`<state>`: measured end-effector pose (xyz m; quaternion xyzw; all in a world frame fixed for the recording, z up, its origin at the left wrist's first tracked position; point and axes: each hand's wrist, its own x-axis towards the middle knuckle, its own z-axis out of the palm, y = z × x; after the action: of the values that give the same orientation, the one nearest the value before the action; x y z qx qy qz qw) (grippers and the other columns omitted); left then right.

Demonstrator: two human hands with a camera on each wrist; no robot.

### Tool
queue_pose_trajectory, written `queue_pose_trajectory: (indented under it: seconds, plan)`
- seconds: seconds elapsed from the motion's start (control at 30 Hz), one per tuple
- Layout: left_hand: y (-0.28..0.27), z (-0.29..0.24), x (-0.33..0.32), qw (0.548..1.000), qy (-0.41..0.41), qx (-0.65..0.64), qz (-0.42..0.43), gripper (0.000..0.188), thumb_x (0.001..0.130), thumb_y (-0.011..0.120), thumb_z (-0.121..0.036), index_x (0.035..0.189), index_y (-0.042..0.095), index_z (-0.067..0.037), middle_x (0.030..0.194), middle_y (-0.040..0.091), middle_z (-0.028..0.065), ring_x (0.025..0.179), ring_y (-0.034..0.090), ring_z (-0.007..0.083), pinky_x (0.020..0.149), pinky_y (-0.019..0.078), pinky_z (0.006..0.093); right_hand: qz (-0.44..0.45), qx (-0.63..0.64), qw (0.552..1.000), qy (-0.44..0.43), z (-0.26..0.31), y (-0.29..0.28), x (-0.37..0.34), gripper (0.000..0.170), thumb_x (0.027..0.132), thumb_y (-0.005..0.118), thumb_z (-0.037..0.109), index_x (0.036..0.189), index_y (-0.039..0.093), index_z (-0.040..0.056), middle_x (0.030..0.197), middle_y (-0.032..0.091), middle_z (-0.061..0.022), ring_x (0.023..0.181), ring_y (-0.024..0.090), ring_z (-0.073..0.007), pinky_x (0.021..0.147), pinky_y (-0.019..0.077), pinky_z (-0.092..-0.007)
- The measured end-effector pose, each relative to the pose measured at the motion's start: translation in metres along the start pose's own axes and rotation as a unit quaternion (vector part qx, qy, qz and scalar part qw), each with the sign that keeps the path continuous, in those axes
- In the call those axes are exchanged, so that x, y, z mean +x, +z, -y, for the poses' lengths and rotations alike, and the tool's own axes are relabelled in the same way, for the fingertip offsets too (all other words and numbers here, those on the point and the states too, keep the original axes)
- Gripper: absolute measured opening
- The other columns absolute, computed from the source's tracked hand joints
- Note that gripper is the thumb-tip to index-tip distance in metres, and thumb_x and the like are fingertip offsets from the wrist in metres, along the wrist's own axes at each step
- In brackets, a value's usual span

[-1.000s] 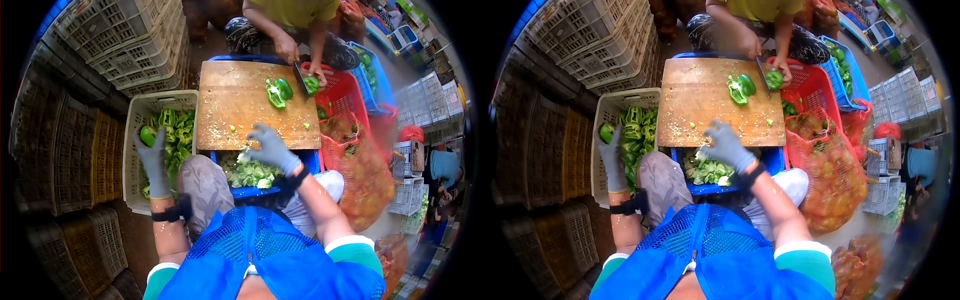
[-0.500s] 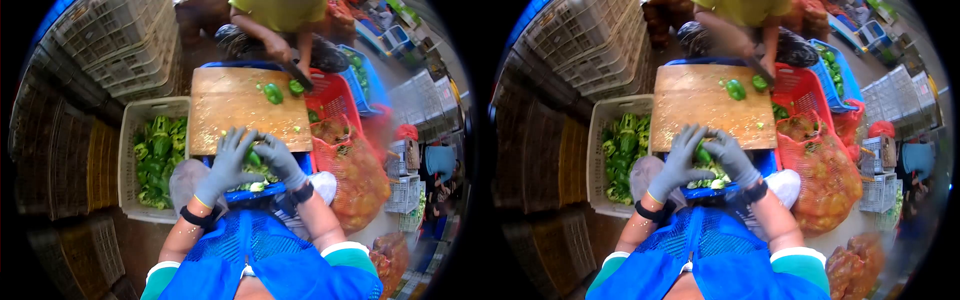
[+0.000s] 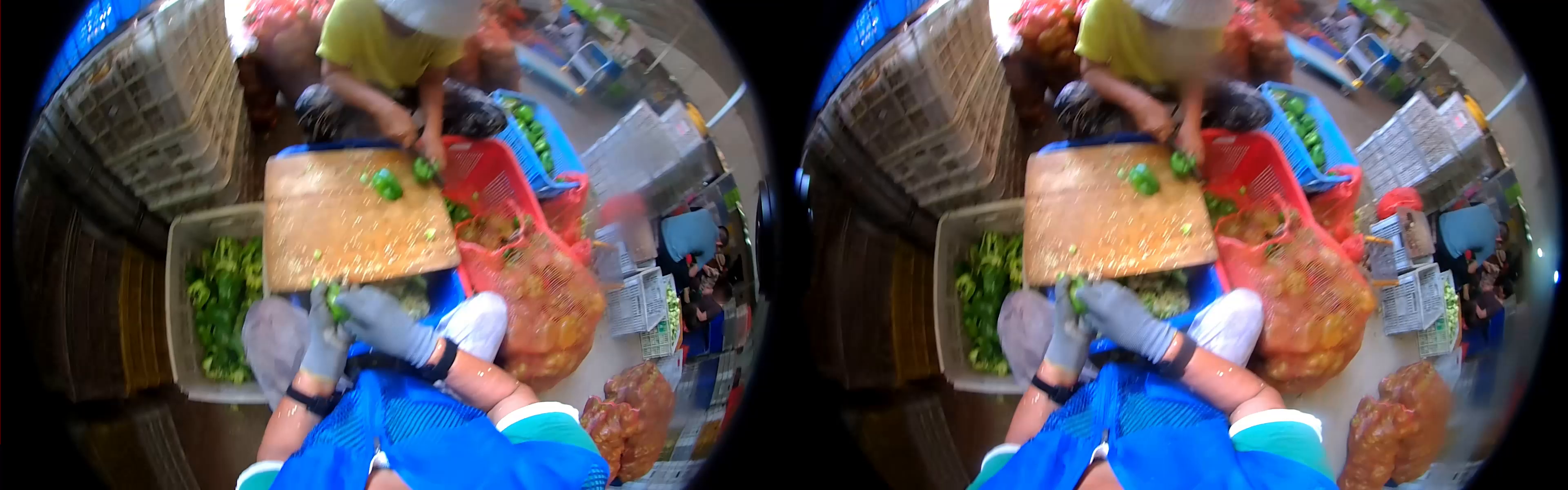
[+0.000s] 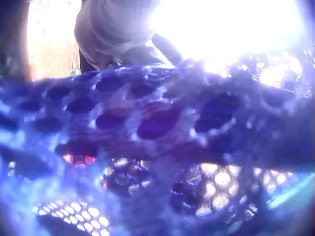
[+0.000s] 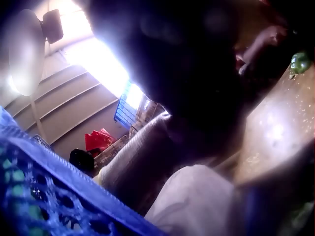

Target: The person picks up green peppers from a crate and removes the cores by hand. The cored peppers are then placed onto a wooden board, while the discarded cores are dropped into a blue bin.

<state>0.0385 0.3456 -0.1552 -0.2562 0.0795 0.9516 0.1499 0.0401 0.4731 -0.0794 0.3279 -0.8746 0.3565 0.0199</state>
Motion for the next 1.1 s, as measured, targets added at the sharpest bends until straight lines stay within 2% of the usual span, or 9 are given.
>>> queue_pose_trajectory:
  seconds: [0.27,0.43,0.47,0.5,0.6,0.7,0.87,1.0,1.1]
  plan:
    - [0.036,-0.017,-0.023,0.933,0.303,0.194,-0.003,0.021,0.088,0.062,-0.02,0.102,0.048,-0.012,0.073,0.05,0.0022,0.059,0.052,0.0147,0.059,0.052,0.0304,-0.087,0.111,0.987,0.072,0.026,0.009,0.008,0.022,0.08,0.065,0.014,0.094,0.051,0.0065,0.081,0.055,-0.0132,0.07,0.057,-0.0317,0.062,0.0479,-0.038]
    - [0.034,-0.094,-0.05,0.684,0.553,0.475,-0.037,0.024,0.092,0.057,-0.019,0.111,0.047,-0.008,0.081,0.048,-0.0003,0.068,0.049,0.0102,0.056,0.0456,0.022,-0.16,0.427,0.849,0.268,0.016,0.004,0.005,0.021,0.084,0.065,0.02,0.094,0.053,0.0054,0.082,0.059,-0.0149,0.075,0.061,-0.0259,0.066,0.0469,-0.0313]
    - [0.033,-0.12,-0.056,0.698,0.567,0.432,-0.061,0.024,0.093,0.055,-0.018,0.112,0.047,-0.007,0.083,0.048,-0.0009,0.069,0.048,0.0094,0.055,0.0442,0.0202,-0.065,0.352,0.9,0.25,0.002,0.0,0.0,0.023,0.083,0.067,0.02,0.096,0.055,0.0053,0.085,0.06,-0.0131,0.076,0.061,-0.0223,0.067,0.047,-0.0301]
    - [0.021,-0.172,-0.062,0.879,0.439,0.166,-0.079,0.025,0.092,0.058,-0.016,0.113,0.049,-0.007,0.083,0.048,-0.0007,0.07,0.048,0.0088,0.057,0.0436,0.02,0.03,0.272,0.935,0.227,-0.016,-0.002,-0.006,0.025,0.082,0.068,0.021,0.098,0.057,0.0052,0.087,0.061,-0.0113,0.077,0.06,-0.0187,0.068,0.0471,-0.0289]
    - [-0.003,-0.209,-0.077,0.666,0.464,0.543,-0.216,0.036,0.09,0.062,-0.017,0.121,0.051,-0.002,0.107,0.058,0.0073,0.086,0.056,0.012,0.072,0.0479,0.0239,0.205,0.116,0.955,0.178,-0.054,0.008,-0.014,0.037,0.079,0.07,0.031,0.104,0.059,0.0054,0.096,0.064,-0.0131,0.088,0.062,-0.0264,0.079,0.048,-0.0344]
    - [-0.019,-0.195,-0.085,0.655,0.471,0.564,-0.18,0.047,0.086,0.068,-0.016,0.126,0.05,0.0,0.118,0.059,0.0137,0.105,0.057,0.0206,0.088,0.0468,0.0287,0.061,0.01,0.991,0.12,-0.102,0.037,0.014,0.045,0.078,0.07,0.032,0.109,0.058,0.0026,0.103,0.062,-0.0178,0.097,0.06,-0.0316,0.085,0.0468,-0.0387]
    - [0.009,-0.147,-0.082,0.734,0.356,0.566,-0.123,0.035,0.088,0.062,-0.011,0.121,0.055,-0.001,0.117,0.06,0.009,0.106,0.056,0.015,0.091,0.0456,0.0274,-0.149,-0.251,0.936,0.195,-0.187,0.058,0.123,0.048,0.077,0.067,0.027,0.115,0.052,0.002,0.119,0.052,-0.0166,0.106,0.05,-0.0356,0.088,0.0458,-0.0438]
    - [0.041,-0.096,-0.058,0.81,0.274,0.518,-0.019,0.029,0.089,0.061,-0.01,0.116,0.057,0.0,0.109,0.061,0.0078,0.1,0.057,0.0142,0.089,0.0455,0.0261,-0.001,-0.33,0.919,0.214,-0.21,0.077,0.13,0.041,0.073,0.068,0.022,0.109,0.055,0.0064,0.115,0.053,-0.0147,0.105,0.051,-0.0319,0.086,0.0479,-0.0411]
    - [0.047,-0.064,-0.03,0.948,0.16,0.274,-0.004,0.039,0.089,0.061,-0.01,0.125,0.049,-0.003,0.116,0.055,0.0077,0.098,0.057,0.0141,0.08,0.0478,0.023,0.058,-0.266,0.946,0.175,-0.168,0.069,0.099,0.039,0.071,0.069,0.019,0.105,0.055,0.0079,0.111,0.055,-0.0135,0.102,0.053,-0.0317,0.085,0.0487,-0.04]
